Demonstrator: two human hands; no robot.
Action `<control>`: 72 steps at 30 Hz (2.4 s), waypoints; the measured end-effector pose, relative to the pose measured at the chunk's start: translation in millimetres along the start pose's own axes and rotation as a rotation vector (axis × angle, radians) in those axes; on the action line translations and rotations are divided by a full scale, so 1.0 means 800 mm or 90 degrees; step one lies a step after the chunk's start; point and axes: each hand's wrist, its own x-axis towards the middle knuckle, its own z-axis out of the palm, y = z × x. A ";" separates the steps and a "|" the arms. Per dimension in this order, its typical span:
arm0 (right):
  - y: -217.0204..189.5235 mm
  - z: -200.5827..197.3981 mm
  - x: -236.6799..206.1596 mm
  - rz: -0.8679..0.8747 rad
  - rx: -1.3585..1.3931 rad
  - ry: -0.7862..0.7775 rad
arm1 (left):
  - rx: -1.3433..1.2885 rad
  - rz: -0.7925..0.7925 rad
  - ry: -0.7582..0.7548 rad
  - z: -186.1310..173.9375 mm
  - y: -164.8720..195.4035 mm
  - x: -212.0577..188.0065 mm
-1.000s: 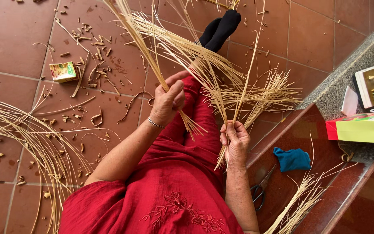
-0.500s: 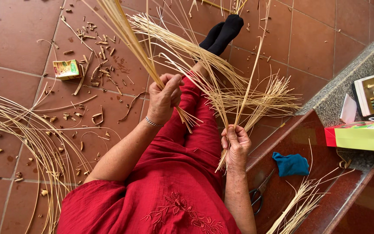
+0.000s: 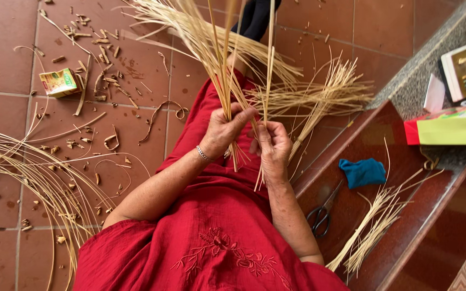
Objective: The person sits on a tiled floor and repeatedly gathers, aligns, and ties bundles of dried straw or reed. They use a thin strip of material to wrap and secure each bundle, then place the finished bundle aside. Scissors and a blue cloth are visible nearby but not used.
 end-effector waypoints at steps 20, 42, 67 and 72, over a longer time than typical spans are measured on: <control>0.040 -0.130 -0.038 0.150 -0.063 -0.026 | -0.176 0.152 0.113 -0.062 0.036 0.064; 0.093 -0.646 -0.396 0.027 -0.290 0.870 | -0.102 -0.189 -0.028 -0.042 -0.050 0.036; 0.023 -0.190 -0.091 -0.056 -0.050 -0.095 | -0.023 -0.209 -0.092 0.103 -0.032 0.000; 0.039 -0.128 -0.058 0.135 0.034 -0.077 | -0.058 -0.183 -0.106 0.077 -0.019 0.004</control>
